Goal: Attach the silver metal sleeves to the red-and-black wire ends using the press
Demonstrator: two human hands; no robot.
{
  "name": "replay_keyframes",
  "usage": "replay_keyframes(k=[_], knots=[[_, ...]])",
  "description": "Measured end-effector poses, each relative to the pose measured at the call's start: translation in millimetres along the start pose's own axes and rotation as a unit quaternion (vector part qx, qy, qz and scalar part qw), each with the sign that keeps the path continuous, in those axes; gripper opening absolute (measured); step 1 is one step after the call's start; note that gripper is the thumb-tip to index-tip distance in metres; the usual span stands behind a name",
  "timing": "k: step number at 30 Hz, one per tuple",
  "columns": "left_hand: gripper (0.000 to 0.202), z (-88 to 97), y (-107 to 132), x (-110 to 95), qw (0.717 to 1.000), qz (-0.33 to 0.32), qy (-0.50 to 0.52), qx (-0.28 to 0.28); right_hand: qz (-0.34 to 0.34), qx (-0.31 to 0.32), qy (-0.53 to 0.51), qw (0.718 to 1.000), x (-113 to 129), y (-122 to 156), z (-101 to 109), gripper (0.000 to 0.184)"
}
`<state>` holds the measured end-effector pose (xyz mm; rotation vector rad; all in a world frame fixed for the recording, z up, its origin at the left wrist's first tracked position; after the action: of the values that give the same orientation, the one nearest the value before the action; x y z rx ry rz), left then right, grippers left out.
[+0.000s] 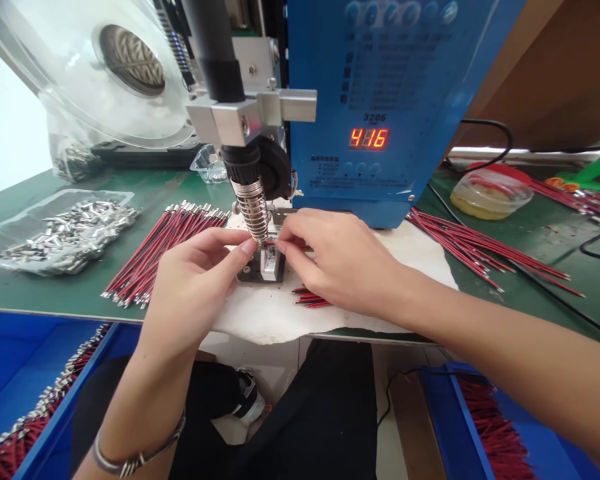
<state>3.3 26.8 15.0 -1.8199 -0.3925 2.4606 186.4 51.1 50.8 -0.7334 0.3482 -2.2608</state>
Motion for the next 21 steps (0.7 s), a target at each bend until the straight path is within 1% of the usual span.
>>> replay_keyframes(k=[8, 16, 21], knots=[[0.023, -0.4, -0.3, 1.0, 1.000, -0.007, 0.006, 0.003, 0.011, 0.000, 0.004, 1.000, -0.2, 0.2, 0.8, 0.016], [0.024, -0.2, -0.5, 0.8, 1.000, 0.003, 0.005, 0.002, 0.021, 0.000, 0.015, 1.000, -0.6, 0.4, 0.3, 0.018], [0.026, -0.5, -0.4, 1.4, 1.000, 0.003, 0.012, 0.011, 0.042, -0.010, 0.012, 0.999, -3.8, -0.4, 0.5, 0.014]])
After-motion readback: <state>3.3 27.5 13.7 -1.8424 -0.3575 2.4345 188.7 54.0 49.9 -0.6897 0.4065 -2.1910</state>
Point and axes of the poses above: each hand's wrist, its own y-axis away from the middle knuckle, its own z-axis out of the back of the hand, x = y × z, the point moved 3 cm from there along -y, towards the middle knuckle, and after that the axes turned 6 degrees about -y, right-handed, at the moved point
